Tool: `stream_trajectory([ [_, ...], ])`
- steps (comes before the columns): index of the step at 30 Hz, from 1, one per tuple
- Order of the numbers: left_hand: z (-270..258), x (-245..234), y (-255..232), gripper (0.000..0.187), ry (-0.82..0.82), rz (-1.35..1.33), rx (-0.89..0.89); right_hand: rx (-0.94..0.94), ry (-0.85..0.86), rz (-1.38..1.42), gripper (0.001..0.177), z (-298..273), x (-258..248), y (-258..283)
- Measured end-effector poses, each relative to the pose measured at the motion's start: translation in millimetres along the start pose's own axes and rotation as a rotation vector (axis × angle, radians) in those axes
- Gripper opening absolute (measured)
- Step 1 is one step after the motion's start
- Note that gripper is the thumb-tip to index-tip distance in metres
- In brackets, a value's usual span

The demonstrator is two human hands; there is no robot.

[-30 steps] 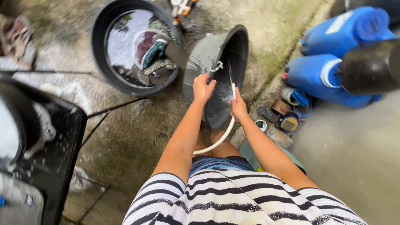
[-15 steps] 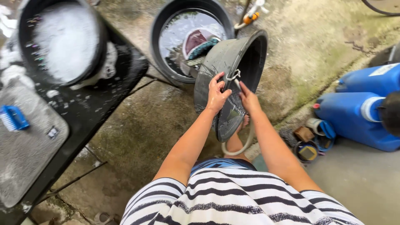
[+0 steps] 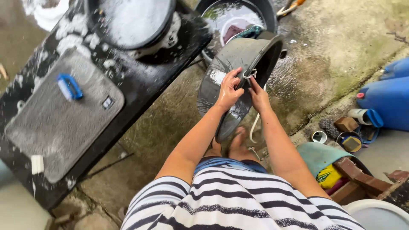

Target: Scrubbing and rinsing a grey floor mat and a plastic basin outdoors.

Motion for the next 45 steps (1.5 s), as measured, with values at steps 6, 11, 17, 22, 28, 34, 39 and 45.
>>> stream_trajectory([
  [6, -57, -59, -8, 0.029, 0.004, -0.094, -0.089, -0.173, 0.094, 0.174, 0.051, -25, 77, -13],
  [11, -105, -111, -43, 0.03, -0.101, -0.206, -0.138, -0.261, 0.252, 0.336, 0.05, -56, 126, 12],
  [17, -172, -213, -98, 0.02, -0.236, -0.488, -0.13, -0.225, 0.403, 0.26, 0.059, -124, 137, 117],
  [22, -232, -308, -144, 0.017, -0.328, -0.583, -0.067, -0.228, 0.527, 0.229, 0.06, -141, 183, 176],
  [28, -278, -428, -128, 0.031, -0.468, -0.756, 0.012, -0.351, 0.51, 0.079, 0.06, -170, 228, 271],
  [34, -306, -545, -79, 0.042, -0.689, -0.8, 0.083, -0.44, 0.408, -0.244, 0.063, -212, 240, 342],
  [39, -323, -601, -89, 0.016, -0.879, -0.884, 0.128, -0.643, 0.396, -0.236, 0.053, -229, 216, 364],
  [45, -334, -640, -77, 0.022, -1.155, -1.132, 0.188, -0.394, 0.486, -0.491, 0.056, -266, 199, 381],
])
Point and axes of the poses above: each hand's wrist, its own z-axis towards the middle knuckle, its own x-axis out of the palm, y = z × x, the point moved 3 cm from there along z, towards the middle knuckle, and after that the axes turned 8 degrees about -z, right-handed, at the moved point
